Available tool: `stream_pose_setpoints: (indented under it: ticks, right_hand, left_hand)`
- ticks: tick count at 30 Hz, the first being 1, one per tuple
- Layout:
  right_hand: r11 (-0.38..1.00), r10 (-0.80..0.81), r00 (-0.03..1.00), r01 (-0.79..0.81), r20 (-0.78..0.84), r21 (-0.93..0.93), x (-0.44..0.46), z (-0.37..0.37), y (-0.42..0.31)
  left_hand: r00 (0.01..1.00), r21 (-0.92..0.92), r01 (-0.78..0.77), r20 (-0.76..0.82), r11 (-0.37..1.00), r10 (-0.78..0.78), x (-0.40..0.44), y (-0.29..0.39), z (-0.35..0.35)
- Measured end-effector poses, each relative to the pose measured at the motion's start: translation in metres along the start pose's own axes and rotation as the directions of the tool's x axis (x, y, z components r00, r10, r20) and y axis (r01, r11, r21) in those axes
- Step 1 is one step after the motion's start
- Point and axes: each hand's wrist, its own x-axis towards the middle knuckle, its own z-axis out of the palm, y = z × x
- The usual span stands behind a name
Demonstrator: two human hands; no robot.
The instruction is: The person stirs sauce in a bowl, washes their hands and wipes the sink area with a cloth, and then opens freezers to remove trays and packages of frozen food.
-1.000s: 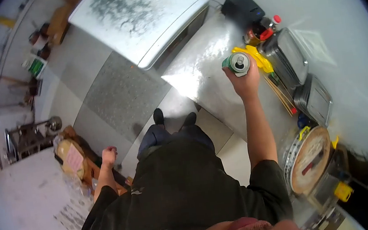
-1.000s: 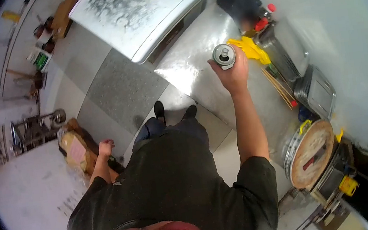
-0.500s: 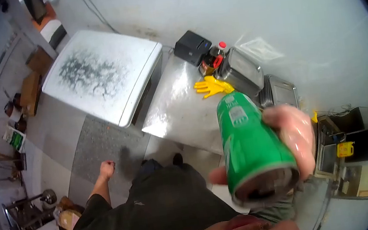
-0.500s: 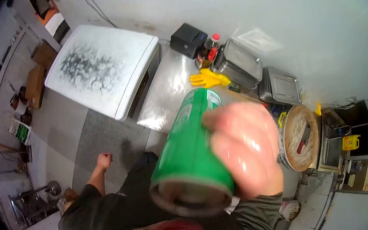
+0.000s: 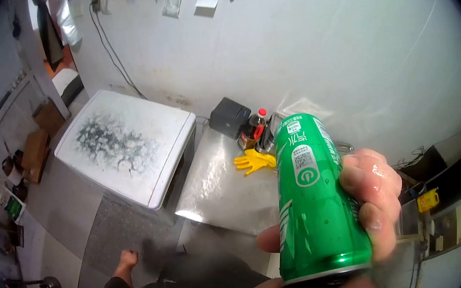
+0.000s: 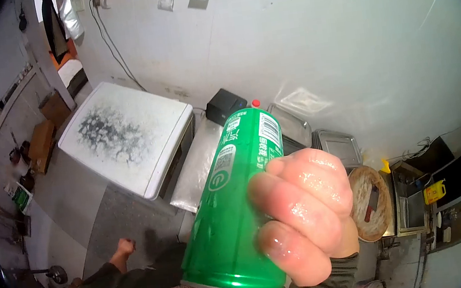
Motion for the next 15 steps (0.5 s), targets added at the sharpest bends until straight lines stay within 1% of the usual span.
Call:
stream_pose_setpoints:
  ticks: [1,3,4,5,7,10,13,15]
  right_hand:
    - [1.0,-0.012,1.0,0.012,-0.025,-0.008,0.002,0.001,0.002]
    - [0.999,-0.04,0.996,0.039,-0.077,-0.013,0.004,0.006,0.007]
    - [0.998,-0.055,0.993,0.054,-0.101,-0.013,0.006,0.009,0.007]
    - [0.997,-0.074,0.99,0.072,-0.124,-0.013,0.007,0.01,0.007]
    - [0.998,-0.063,0.992,0.062,-0.106,-0.017,0.011,0.009,0.006]
    - [0.998,-0.049,0.995,0.046,-0.084,-0.038,0.013,0.004,0.003]
    - [0.998,-0.044,0.997,0.041,-0.07,-0.048,0.017,0.002,0.002]
    - [0.998,-0.036,0.998,0.033,-0.059,-0.055,0.018,0.0,0.001]
  left_hand:
    - [0.998,0.017,-0.057,0.006,0.998,0.057,0.022,-0.03,0.009]
    - [0.998,-0.052,0.052,0.026,0.997,-0.051,0.014,-0.032,0.006]
    - [0.994,-0.091,0.106,0.037,0.99,-0.103,-0.002,-0.019,-0.001]
    - [0.993,-0.077,0.121,0.029,0.99,-0.119,-0.019,-0.005,-0.009]
    - [0.989,-0.051,0.148,0.021,0.988,-0.147,-0.044,0.032,-0.023]
    - [0.999,0.217,-0.025,0.024,0.976,0.02,-0.039,0.027,-0.025]
    - [0.998,0.029,0.063,-0.002,0.998,-0.063,-0.049,0.045,-0.029]
    - [0.992,-0.06,0.128,0.024,0.99,-0.127,-0.038,0.035,-0.022]
